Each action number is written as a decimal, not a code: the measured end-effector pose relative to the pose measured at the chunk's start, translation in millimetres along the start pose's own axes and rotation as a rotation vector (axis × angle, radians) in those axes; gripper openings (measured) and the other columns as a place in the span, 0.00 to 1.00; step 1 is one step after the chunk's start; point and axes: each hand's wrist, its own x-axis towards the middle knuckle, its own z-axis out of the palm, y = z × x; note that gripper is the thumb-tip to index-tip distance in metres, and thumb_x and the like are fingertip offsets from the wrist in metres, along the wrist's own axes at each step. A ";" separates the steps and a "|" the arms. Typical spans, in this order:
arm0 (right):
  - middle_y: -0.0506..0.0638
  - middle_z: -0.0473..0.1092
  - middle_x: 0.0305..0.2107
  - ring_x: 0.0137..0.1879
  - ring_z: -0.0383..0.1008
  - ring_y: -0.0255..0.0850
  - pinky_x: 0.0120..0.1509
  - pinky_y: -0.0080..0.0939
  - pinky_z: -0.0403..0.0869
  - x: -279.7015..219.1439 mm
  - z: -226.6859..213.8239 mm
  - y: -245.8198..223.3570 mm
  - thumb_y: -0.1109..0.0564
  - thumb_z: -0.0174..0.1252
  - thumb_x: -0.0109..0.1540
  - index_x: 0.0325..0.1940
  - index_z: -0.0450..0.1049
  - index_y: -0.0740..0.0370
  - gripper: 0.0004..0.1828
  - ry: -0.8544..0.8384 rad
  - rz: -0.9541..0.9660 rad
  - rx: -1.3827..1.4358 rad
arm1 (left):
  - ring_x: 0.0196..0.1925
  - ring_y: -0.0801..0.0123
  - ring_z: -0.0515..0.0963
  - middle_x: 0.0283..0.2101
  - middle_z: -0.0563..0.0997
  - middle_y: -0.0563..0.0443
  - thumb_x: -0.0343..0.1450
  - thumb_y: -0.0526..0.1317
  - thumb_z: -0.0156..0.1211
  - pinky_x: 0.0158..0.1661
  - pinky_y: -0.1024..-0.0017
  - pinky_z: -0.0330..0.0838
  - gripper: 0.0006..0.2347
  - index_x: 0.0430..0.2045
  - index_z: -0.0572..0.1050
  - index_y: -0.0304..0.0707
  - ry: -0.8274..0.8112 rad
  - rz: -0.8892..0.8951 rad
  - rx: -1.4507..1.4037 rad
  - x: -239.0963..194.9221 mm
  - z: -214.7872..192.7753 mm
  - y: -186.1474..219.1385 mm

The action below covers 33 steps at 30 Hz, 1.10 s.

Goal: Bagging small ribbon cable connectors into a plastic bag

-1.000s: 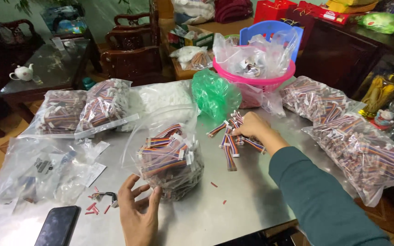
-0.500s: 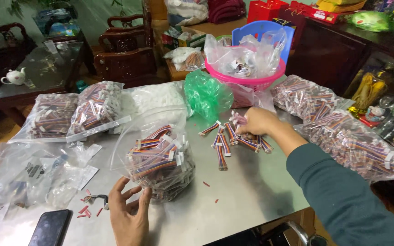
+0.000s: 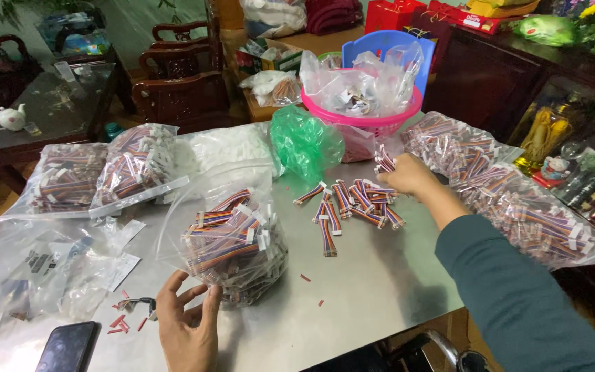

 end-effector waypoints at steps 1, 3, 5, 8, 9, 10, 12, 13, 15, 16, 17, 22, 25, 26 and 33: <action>0.59 0.74 0.27 0.33 0.73 0.52 0.37 0.53 0.65 7.8 1.8 6.1 0.43 0.65 0.61 0.34 0.72 0.65 0.21 0.117 -0.013 -0.153 | 0.50 0.66 0.81 0.60 0.71 0.52 0.65 0.40 0.64 0.42 0.68 0.76 0.23 0.57 0.71 0.42 0.006 0.006 0.000 0.3 0.8 -0.8; 0.61 0.74 0.39 0.42 0.75 0.55 0.43 0.53 0.68 11.1 9.2 7.7 0.46 0.67 0.58 0.46 0.69 0.63 0.23 0.118 -0.014 -0.164 | 0.49 0.65 0.82 0.61 0.71 0.51 0.65 0.40 0.64 0.41 0.68 0.77 0.23 0.57 0.71 0.42 0.006 0.033 -0.003 3.0 1.1 -7.3; 0.62 0.74 0.51 0.50 0.76 0.58 0.49 0.54 0.72 3.7 12.3 0.9 0.48 0.68 0.56 0.59 0.67 0.62 0.32 0.116 -0.013 -0.176 | 0.48 0.65 0.82 0.61 0.71 0.51 0.65 0.39 0.64 0.39 0.69 0.77 0.23 0.57 0.70 0.41 0.005 0.056 -0.004 4.2 1.3 -11.5; 0.64 0.72 0.58 0.59 0.74 0.60 0.56 0.53 0.72 -13.3 13.5 -17.9 0.20 0.62 0.49 0.63 0.70 0.66 0.55 0.138 0.071 -0.182 | 0.49 0.64 0.83 0.61 0.71 0.51 0.65 0.39 0.64 0.38 0.68 0.77 0.23 0.56 0.71 0.41 -0.003 0.054 0.010 4.7 0.8 -12.9; 0.63 0.72 0.58 0.61 0.74 0.59 0.58 0.53 0.72 -11.7 15.6 -20.8 0.15 0.57 0.48 0.62 0.70 0.67 0.59 0.101 0.057 -0.258 | 0.48 0.64 0.82 0.61 0.71 0.50 0.66 0.39 0.64 0.38 0.68 0.77 0.23 0.57 0.71 0.40 0.000 0.061 0.005 4.2 1.0 -12.4; 0.62 0.72 0.58 0.62 0.74 0.58 0.59 0.53 0.72 -10.1 16.9 -24.2 0.10 0.52 0.47 0.62 0.71 0.68 0.64 0.064 0.043 -0.332 | 0.48 0.64 0.82 0.61 0.71 0.50 0.66 0.39 0.64 0.38 0.68 0.77 0.23 0.57 0.71 0.39 0.002 0.069 -0.001 4.3 1.3 -11.5; 0.60 0.73 0.58 0.63 0.74 0.57 0.60 0.53 0.72 -28.0 20.8 -43.1 0.08 0.51 0.45 0.62 0.72 0.63 0.64 0.068 0.028 -0.381 | 0.48 0.64 0.82 0.61 0.71 0.50 0.66 0.39 0.64 0.38 0.69 0.77 0.23 0.56 0.71 0.40 0.006 0.065 0.000 4.5 1.7 -14.6; 0.57 0.74 0.57 0.64 0.74 0.56 0.61 0.54 0.72 -36.5 22.7 -53.8 0.07 0.50 0.43 0.62 0.74 0.58 0.64 0.072 0.010 -0.431 | 0.48 0.65 0.82 0.61 0.71 0.51 0.66 0.39 0.64 0.38 0.69 0.76 0.22 0.56 0.71 0.41 0.012 0.061 -0.001 5.2 1.7 -16.1; 0.53 0.75 0.51 0.58 0.75 0.51 0.56 0.50 0.70 -25.8 38.2 -55.9 0.08 0.56 0.43 0.53 0.74 0.56 0.56 0.040 0.015 -0.510 | 0.48 0.66 0.82 0.60 0.72 0.51 0.66 0.39 0.64 0.38 0.69 0.76 0.22 0.56 0.71 0.41 0.017 0.071 0.013 4.5 0.8 -15.8; 0.49 0.76 0.45 0.52 0.77 0.46 0.50 0.46 0.68 -20.2 44.1 -56.4 0.10 0.62 0.44 0.43 0.75 0.53 0.49 0.013 0.023 -0.591 | 0.47 0.66 0.82 0.60 0.72 0.51 0.66 0.39 0.64 0.39 0.70 0.76 0.22 0.56 0.72 0.41 0.021 0.082 0.021 4.8 1.9 -15.4; 0.49 0.76 0.45 0.52 0.77 0.46 0.50 0.46 0.68 -13.2 46.4 -51.0 0.10 0.62 0.44 0.43 0.75 0.53 0.49 0.015 0.026 -0.590 | 0.47 0.66 0.82 0.60 0.72 0.51 0.66 0.39 0.64 0.39 0.70 0.76 0.22 0.56 0.72 0.41 0.017 0.083 0.021 4.3 3.9 -16.2; 0.52 0.76 0.35 0.43 0.78 0.51 0.42 0.51 0.73 -11.3 52.0 -55.9 0.50 0.74 0.48 0.28 0.70 0.56 0.18 0.119 0.066 -0.305 | 0.44 0.67 0.82 0.58 0.73 0.50 0.66 0.39 0.65 0.36 0.72 0.76 0.20 0.53 0.73 0.42 0.032 0.109 0.047 6.3 0.6 -23.9; 0.49 0.75 0.28 0.36 0.76 0.46 0.37 0.47 0.69 -6.4 51.1 -49.0 0.50 0.71 0.47 0.22 0.66 0.55 0.18 0.148 0.033 -0.213 | 0.44 0.67 0.83 0.58 0.73 0.50 0.66 0.40 0.65 0.37 0.71 0.77 0.20 0.53 0.74 0.43 0.011 0.095 0.021 4.6 1.1 -15.6; 0.49 0.75 0.28 0.36 0.76 0.46 0.37 0.47 0.69 1.3 47.6 -42.7 0.50 0.71 0.47 0.22 0.66 0.55 0.18 0.145 0.031 -0.217 | 0.44 0.67 0.83 0.58 0.73 0.50 0.66 0.40 0.65 0.37 0.71 0.77 0.20 0.53 0.74 0.43 0.015 0.091 0.021 3.4 0.4 -9.7; 0.51 0.73 0.28 0.33 0.70 0.42 0.38 0.44 0.66 6.7 19.1 -20.3 0.56 0.79 0.42 0.31 0.76 0.61 0.20 0.150 -0.020 0.387 | 0.48 0.65 0.81 0.61 0.71 0.50 0.66 0.41 0.63 0.41 0.68 0.76 0.22 0.56 0.72 0.44 -0.036 0.011 0.031 0.9 -3.2 1.8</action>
